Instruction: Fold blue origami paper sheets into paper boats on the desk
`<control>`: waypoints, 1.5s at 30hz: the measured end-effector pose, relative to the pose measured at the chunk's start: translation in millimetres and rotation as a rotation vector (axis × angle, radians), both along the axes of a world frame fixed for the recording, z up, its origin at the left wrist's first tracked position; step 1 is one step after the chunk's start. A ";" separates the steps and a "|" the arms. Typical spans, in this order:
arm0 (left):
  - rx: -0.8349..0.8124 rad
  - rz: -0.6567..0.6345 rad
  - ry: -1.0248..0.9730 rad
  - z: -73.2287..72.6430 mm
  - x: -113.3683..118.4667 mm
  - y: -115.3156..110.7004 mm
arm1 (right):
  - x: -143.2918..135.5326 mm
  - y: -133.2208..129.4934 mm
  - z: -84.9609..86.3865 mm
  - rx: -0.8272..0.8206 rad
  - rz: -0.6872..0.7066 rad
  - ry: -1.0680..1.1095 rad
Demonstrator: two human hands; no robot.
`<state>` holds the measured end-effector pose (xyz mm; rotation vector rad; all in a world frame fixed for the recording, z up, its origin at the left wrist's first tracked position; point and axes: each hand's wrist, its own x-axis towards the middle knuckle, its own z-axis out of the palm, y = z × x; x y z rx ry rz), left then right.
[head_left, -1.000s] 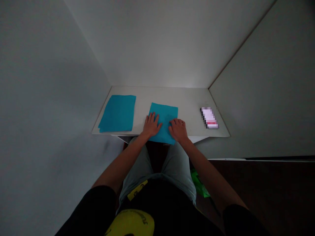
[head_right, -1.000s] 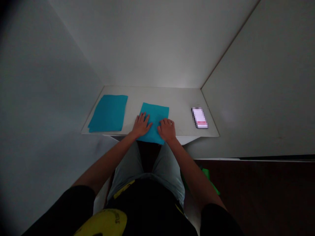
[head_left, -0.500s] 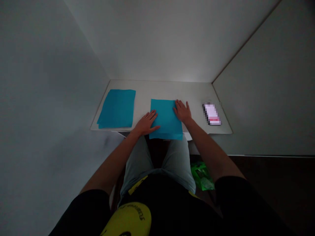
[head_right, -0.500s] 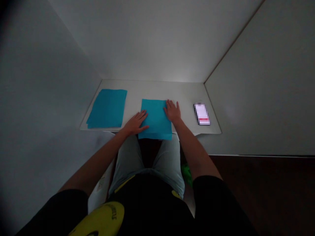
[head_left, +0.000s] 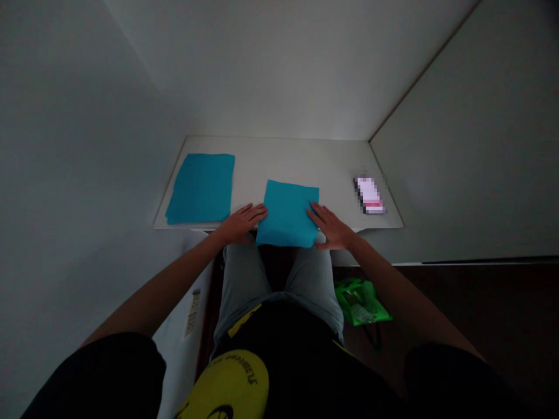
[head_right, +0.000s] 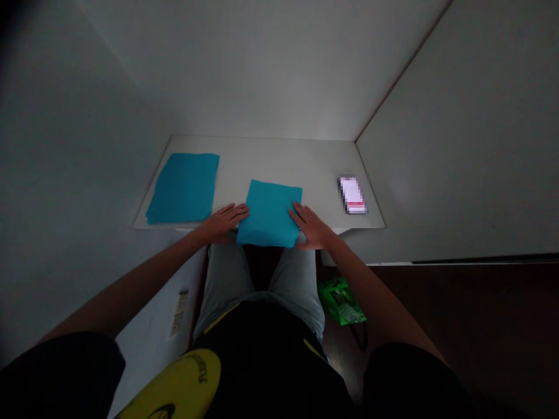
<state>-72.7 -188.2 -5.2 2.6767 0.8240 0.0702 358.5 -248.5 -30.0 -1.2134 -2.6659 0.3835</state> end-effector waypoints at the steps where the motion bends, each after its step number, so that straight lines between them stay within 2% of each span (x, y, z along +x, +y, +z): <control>1: 0.008 0.030 -0.031 -0.9 2.3 -2.9 | -0.7 -1.2 -0.4 0.014 0.004 0.001; 6: -0.024 0.208 -0.232 -6.3 14.9 -13.9 | -7.1 -5.5 -3.2 0.031 -0.034 0.039; 10: -0.101 0.390 -0.360 -9.5 22.3 -7.9 | -11.4 0.4 -2.8 0.011 -0.096 0.185; 13: -0.120 0.581 -0.427 -9.3 33.0 2.3 | -18.4 12.2 -4.7 -0.029 -0.212 0.345; 16: -0.145 0.772 -0.480 -5.8 49.3 9.5 | -28.3 24.6 -11.0 -0.022 -0.398 0.437; 19: -0.057 0.857 -0.461 0.6 66.0 8.2 | -36.2 32.2 -14.1 0.051 -0.596 0.512; 21: 0.063 0.827 -0.408 5.5 76.6 4.4 | -40.3 33.3 -9.9 0.118 -0.651 0.469; 23: 0.114 0.712 -0.358 9.4 88.5 2.1 | -46.9 32.0 -0.8 0.170 -0.643 0.350; 26: 0.033 0.501 -0.341 11.2 112.1 6.4 | -68.8 32.4 13.8 0.164 -0.514 0.280; 28: -0.039 0.459 -0.363 9.1 130.5 12.5 | -91.2 38.2 18.7 0.121 -0.409 0.378; 31: -0.119 0.463 -0.352 2.6 154.9 18.3 | -124.6 54.0 15.8 0.030 -0.338 0.523; 34: -0.140 0.396 -0.297 -4.8 167.2 17.9 | -140.0 69.5 5.6 -0.041 -0.414 0.507; 38: -0.083 0.423 -0.188 -12.5 159.6 19.9 | -120.1 79.7 -5.4 -0.072 -0.424 0.327; 42: 0.029 0.487 -0.158 -15.0 130.7 33.0 | -77.6 82.2 -8.3 -0.033 -0.383 0.197; 45: 0.067 0.534 -0.085 -12.8 110.2 42.1 | -56.9 77.3 -7.5 -0.026 -0.386 0.116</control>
